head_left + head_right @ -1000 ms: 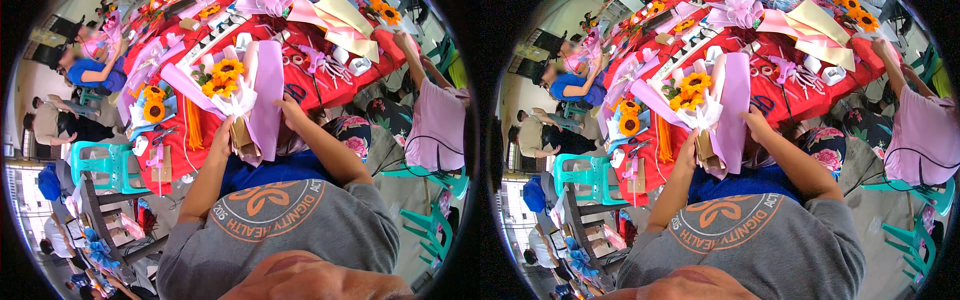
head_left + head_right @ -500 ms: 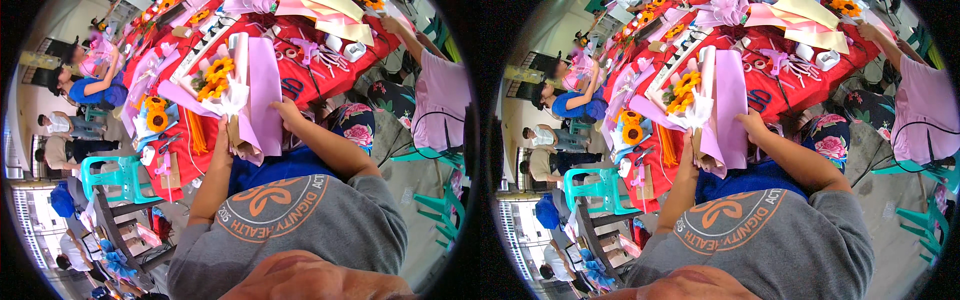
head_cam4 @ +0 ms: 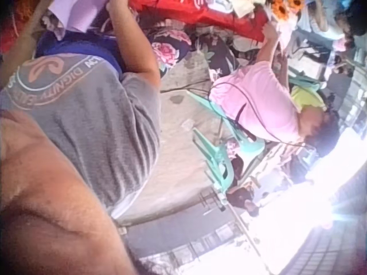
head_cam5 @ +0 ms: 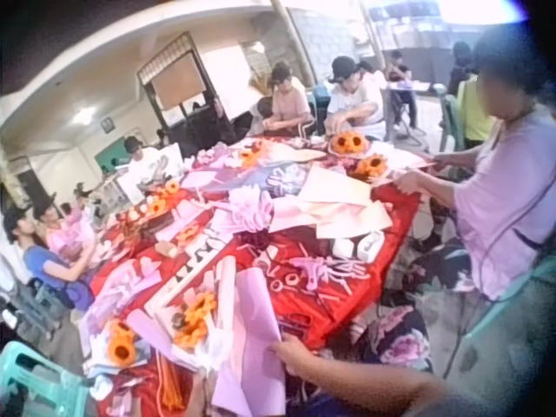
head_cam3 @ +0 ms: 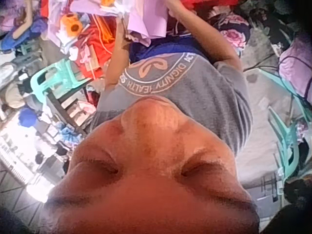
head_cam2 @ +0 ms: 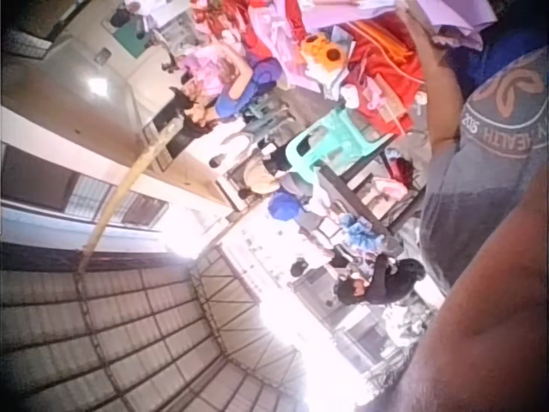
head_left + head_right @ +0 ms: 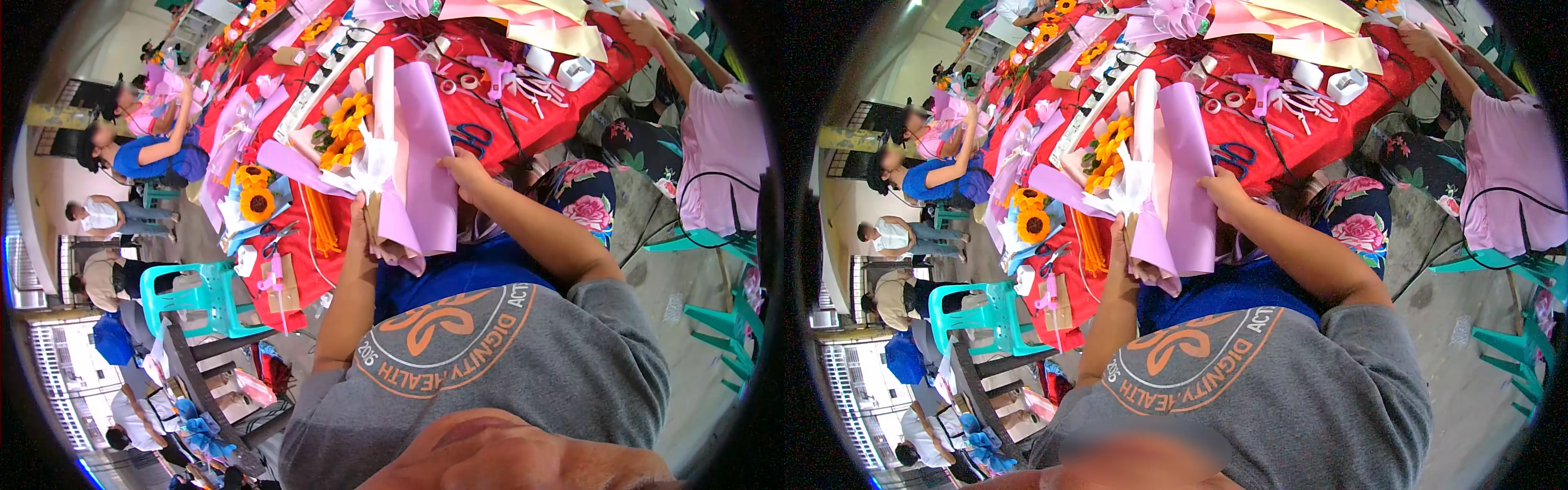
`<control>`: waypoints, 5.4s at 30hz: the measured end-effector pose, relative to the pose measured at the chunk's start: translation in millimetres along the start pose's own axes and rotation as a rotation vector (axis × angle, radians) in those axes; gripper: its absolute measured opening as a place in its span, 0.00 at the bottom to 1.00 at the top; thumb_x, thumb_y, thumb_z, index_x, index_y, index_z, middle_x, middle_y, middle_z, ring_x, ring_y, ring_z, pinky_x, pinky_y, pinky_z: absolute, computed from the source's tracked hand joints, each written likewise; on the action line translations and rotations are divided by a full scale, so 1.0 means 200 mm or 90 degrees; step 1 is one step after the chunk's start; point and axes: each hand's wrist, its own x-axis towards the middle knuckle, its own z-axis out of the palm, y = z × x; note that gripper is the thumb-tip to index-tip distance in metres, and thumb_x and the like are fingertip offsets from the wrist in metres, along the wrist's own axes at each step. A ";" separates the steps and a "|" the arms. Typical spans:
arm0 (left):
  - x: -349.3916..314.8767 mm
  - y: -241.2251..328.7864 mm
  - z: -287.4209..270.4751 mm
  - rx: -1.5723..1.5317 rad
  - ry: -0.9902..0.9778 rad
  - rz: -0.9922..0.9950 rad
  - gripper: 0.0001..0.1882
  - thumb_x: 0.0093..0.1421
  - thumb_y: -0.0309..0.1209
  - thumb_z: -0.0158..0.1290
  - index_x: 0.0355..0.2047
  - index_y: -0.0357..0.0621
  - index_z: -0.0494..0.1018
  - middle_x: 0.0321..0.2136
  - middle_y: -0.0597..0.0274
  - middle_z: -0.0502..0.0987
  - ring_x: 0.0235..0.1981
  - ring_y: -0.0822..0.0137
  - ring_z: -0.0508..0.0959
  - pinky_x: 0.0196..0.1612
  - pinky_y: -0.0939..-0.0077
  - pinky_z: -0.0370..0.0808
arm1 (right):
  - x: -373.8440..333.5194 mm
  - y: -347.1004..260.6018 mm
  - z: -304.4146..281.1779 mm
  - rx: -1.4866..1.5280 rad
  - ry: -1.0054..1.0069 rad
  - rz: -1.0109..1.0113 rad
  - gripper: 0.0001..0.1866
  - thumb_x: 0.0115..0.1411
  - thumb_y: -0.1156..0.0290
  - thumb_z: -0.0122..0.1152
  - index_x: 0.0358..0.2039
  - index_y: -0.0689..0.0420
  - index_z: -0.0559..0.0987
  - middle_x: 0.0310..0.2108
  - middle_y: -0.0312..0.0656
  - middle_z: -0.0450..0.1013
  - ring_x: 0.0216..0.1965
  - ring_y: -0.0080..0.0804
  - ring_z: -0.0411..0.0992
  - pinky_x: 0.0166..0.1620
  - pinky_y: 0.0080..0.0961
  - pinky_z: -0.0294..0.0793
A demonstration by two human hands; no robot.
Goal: The person wraps two sunflowers with purple and pink paper, folding the edges to create a bouquet.
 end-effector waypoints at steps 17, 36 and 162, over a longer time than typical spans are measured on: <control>0.00 -0.05 0.01 0.021 0.022 0.013 0.25 0.60 0.51 0.41 0.45 0.44 0.65 0.35 0.59 0.74 0.35 0.64 0.76 0.40 0.67 0.75 | -0.03 0.05 0.05 0.042 -0.002 0.012 0.17 0.52 0.80 0.45 0.44 0.61 0.68 0.34 0.43 0.70 0.35 0.33 0.70 0.40 0.32 0.70; 0.04 -0.12 0.00 0.043 -0.015 0.031 0.30 0.59 0.56 0.40 0.49 0.43 0.63 0.39 0.58 0.73 0.38 0.64 0.75 0.42 0.69 0.73 | -0.07 -0.02 0.07 0.048 0.012 0.048 0.16 0.52 0.77 0.45 0.44 0.63 0.68 0.33 0.47 0.71 0.34 0.38 0.71 0.38 0.35 0.72; -0.11 0.09 0.01 0.162 -0.168 0.380 0.36 0.43 0.34 0.63 0.52 0.47 0.61 0.47 0.67 0.67 0.50 0.68 0.67 0.54 0.70 0.62 | -0.42 -0.49 0.32 -0.034 -0.213 -0.472 0.20 0.53 0.77 0.54 0.48 0.61 0.65 0.41 0.38 0.68 0.43 0.25 0.65 0.48 0.23 0.62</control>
